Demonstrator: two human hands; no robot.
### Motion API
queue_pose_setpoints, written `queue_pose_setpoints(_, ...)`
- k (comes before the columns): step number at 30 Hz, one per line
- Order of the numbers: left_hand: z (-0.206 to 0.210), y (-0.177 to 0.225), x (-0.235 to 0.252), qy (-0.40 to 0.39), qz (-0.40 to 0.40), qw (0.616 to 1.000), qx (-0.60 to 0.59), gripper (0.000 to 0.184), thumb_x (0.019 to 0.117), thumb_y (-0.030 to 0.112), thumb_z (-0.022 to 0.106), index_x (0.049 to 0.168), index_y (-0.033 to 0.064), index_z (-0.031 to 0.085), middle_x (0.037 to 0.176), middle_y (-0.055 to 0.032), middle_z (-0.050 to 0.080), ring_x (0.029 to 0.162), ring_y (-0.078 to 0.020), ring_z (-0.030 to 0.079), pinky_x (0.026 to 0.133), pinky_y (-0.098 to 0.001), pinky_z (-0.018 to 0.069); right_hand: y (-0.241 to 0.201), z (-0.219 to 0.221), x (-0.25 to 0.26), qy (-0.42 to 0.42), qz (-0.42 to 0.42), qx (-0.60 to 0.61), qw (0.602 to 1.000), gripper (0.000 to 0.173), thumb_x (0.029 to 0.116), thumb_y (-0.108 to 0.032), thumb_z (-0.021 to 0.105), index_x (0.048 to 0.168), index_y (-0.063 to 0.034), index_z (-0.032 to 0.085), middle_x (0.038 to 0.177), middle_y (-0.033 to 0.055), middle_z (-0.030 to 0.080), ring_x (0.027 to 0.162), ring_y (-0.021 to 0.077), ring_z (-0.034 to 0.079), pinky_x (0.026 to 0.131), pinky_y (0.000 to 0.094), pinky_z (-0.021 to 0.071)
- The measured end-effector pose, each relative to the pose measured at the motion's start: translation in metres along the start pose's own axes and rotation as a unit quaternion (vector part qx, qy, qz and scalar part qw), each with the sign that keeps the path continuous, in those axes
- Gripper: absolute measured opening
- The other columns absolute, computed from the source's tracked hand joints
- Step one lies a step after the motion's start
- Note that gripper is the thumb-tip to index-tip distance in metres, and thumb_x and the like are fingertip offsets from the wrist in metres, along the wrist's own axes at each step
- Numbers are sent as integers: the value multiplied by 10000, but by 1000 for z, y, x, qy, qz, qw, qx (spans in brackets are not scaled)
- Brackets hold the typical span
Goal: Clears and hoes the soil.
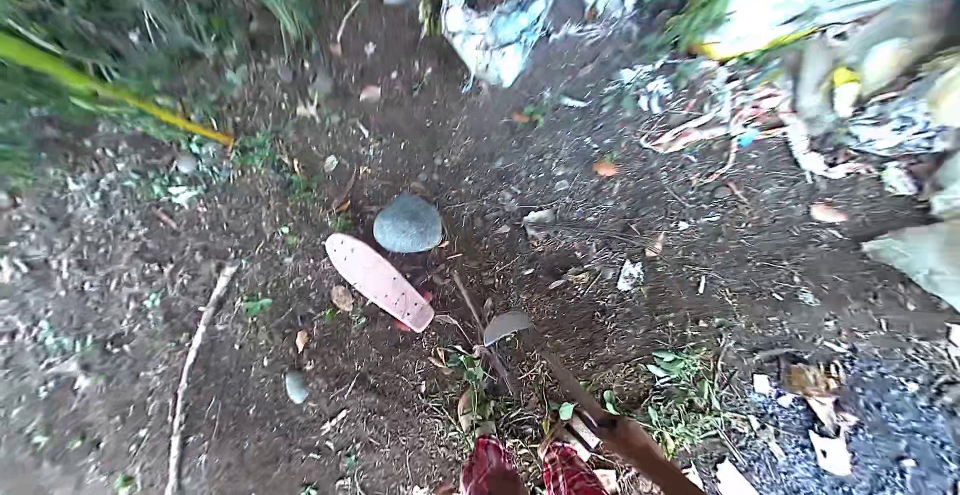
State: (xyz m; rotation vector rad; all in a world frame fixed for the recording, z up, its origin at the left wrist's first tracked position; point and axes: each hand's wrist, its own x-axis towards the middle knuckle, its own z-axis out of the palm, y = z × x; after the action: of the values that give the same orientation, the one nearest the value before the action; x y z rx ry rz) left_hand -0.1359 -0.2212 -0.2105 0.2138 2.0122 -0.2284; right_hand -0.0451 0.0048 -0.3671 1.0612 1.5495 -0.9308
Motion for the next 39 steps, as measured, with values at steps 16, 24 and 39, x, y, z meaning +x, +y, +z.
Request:
queue_pose_setpoints(16,-118,131,24,-299,164,905,256,531,1059,418,495,1326,-26,614,1323,-275,631,1262,-438,597,1023,-670,451,85,-68,-27,101,148,549,817,450,1043,-402,592,1167,31,582,784,99,583,602,200,584,616,402,553)
queue_pose_setpoints(24,-298,157,54,-367,177,909,83,489,1119,314,428,1291,-114,592,1249,-297,640,1166,-406,619,1036,-571,455,76,-79,-91,74,230,656,715,389,1095,-443,416,1063,-72,526,681,25,527,529,139,530,528,337,521)
queue_pose_setpoints(39,-344,89,23,-336,242,902,-120,415,1094,299,475,1298,-16,652,1263,-191,672,1182,-243,631,1080,-457,455,73,-85,-170,16,228,632,740,269,1100,-341,436,1021,-95,512,606,-12,502,473,112,522,493,304,522)
